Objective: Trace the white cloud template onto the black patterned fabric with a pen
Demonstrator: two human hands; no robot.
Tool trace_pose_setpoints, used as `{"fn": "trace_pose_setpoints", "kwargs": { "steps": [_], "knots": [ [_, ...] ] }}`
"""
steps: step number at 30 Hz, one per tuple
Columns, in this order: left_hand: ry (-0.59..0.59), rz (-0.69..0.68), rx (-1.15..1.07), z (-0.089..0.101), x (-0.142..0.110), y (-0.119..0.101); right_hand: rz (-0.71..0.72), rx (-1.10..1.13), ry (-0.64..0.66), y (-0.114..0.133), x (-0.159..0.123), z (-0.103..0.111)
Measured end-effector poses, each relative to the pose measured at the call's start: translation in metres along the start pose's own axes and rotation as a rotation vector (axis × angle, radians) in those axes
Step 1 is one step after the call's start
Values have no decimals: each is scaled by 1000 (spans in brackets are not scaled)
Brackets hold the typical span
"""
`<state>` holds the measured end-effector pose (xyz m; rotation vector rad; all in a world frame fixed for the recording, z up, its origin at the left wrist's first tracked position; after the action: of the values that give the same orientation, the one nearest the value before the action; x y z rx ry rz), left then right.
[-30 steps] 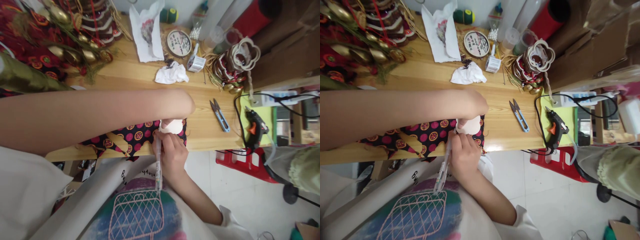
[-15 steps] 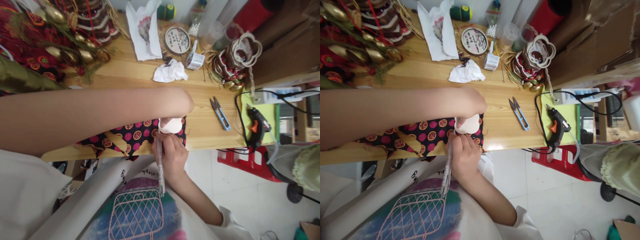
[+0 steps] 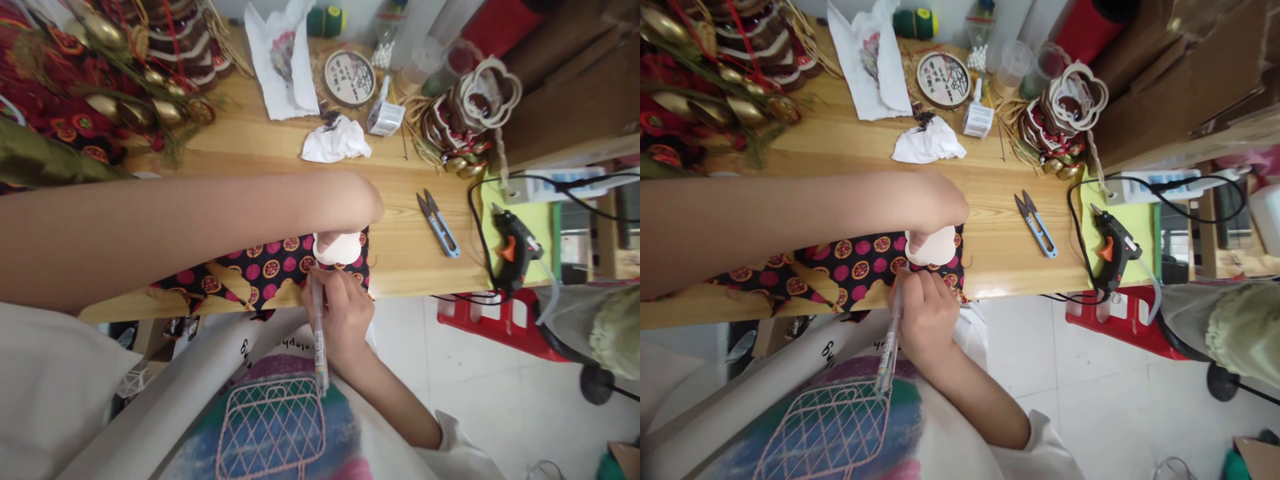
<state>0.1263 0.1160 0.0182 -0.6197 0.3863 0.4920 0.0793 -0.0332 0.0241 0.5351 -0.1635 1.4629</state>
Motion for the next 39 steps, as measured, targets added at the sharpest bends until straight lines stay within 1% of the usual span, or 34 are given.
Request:
{"fn": "trace_pose_setpoints", "kwargs": {
  "steps": [1, 2, 3, 6, 12, 15, 20, 26, 29, 32, 37, 39],
  "knots": [
    [116, 30, 71, -1, -3, -3, 4, 5, -2, 0, 0, 0],
    [189, 45, 132, -1, -6, -6, 8, 9, -5, 1, -1, -1],
    [238, 57, 179, 0, -9, -9, 10, 10, -6, 1, -1, -1],
    [283, 69, 260, 3, -16, -15, 0, 9, -13, 0, -3, -3],
    [305, 55, 416, 1, -17, -15, -20, 27, -24, -4, -9, 0],
    [306, 56, 436, 1, -17, -16, -24, 41, -12, -6, -10, 0],
    [334, 69, 464, 2, -18, -19, -40, 40, -35, -11, -12, 2],
    [329, 39, 443, 1, -20, -19, -93, 184, -17, -24, -14, 4],
    [291, 69, 349, 3, -18, -16, -142, 231, 6, -31, -16, 4],
    [267, 77, 287, 4, -16, -15, -171, 225, -12, -36, -17, 5],
    [324, 103, 315, 3, -16, -18, -162, 224, -45, -37, -18, 5],
    [331, 91, 315, 4, -17, -20, -153, 225, -63, -37, -18, 6]
  ]
}}
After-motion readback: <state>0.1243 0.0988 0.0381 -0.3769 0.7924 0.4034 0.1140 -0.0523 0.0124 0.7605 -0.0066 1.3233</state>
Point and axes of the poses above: each hand's wrist, its own x-axis towards the middle knuckle, its own z-axis out of the back of the hand, y = z × x, the point moved 5 cm from there along x, towards the middle knuckle, and after that the axes turned 9 degrees about -x, right-handed, at the moved point
